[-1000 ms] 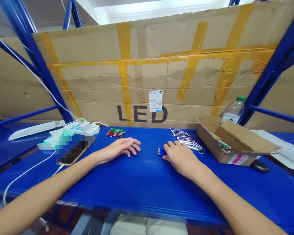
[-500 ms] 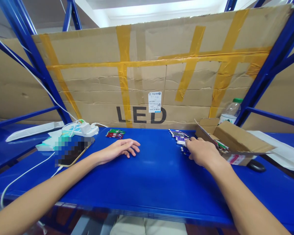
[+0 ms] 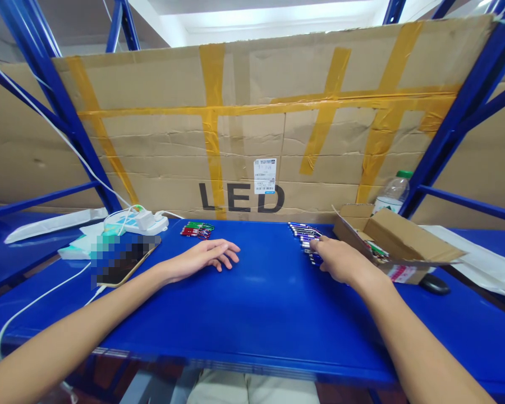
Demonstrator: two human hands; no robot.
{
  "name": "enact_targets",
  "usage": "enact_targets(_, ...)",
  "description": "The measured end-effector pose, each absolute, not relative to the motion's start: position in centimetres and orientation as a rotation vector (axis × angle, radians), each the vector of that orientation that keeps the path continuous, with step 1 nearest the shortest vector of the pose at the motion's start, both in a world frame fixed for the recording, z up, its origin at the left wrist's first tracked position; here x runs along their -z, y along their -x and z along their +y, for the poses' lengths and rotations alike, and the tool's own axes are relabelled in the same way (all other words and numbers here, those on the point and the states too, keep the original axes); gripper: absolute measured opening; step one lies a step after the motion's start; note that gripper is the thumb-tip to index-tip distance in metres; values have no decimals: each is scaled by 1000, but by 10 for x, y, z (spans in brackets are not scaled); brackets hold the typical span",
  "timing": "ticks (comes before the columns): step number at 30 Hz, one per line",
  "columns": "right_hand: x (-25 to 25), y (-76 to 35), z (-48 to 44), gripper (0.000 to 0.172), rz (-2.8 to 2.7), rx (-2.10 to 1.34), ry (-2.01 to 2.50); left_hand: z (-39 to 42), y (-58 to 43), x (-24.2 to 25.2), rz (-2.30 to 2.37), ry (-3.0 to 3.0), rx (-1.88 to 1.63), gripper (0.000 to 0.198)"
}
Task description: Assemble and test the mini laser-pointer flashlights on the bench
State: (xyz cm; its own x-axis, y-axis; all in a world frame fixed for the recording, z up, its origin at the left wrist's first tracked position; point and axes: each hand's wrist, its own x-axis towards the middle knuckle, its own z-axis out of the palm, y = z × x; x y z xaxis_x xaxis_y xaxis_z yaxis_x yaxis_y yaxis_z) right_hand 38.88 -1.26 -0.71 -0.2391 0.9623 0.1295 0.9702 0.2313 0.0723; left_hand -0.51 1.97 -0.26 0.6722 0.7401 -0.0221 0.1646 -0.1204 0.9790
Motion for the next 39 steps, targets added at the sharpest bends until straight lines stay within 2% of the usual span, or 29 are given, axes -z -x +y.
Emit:
enact_targets(10,6,-387,-9,33,-2521,238,1875,21,5,3,746,-1652,-577,55)
enact_targets(21,6,-378,-13,38,-2536,418,1978,22,7,3,744,-1651,-575,56)
enact_targets(25,1,-361,-18,32,-2518,542,1880,29,10,6,788,-1685,-615,58)
enact_targets(27,0,-346,-21,20,-2503,488,1717,34,13,10,838,-1844,-656,57)
enact_targets(29,0,-329,-24,6,-2488,340,1560,40,19,12,887,-2107,-737,47)
enact_targets(33,5,-298,-31,4,-2452,116,1397,54,36,13,1112,-2611,-746,32)
enact_targets(35,9,-290,-33,2,-2442,49,1349,62,45,13,1461,-2792,-527,32)
enact_targets(39,15,-286,-31,5,-2397,-40,1309,75,62,16,1733,-2769,-435,40)
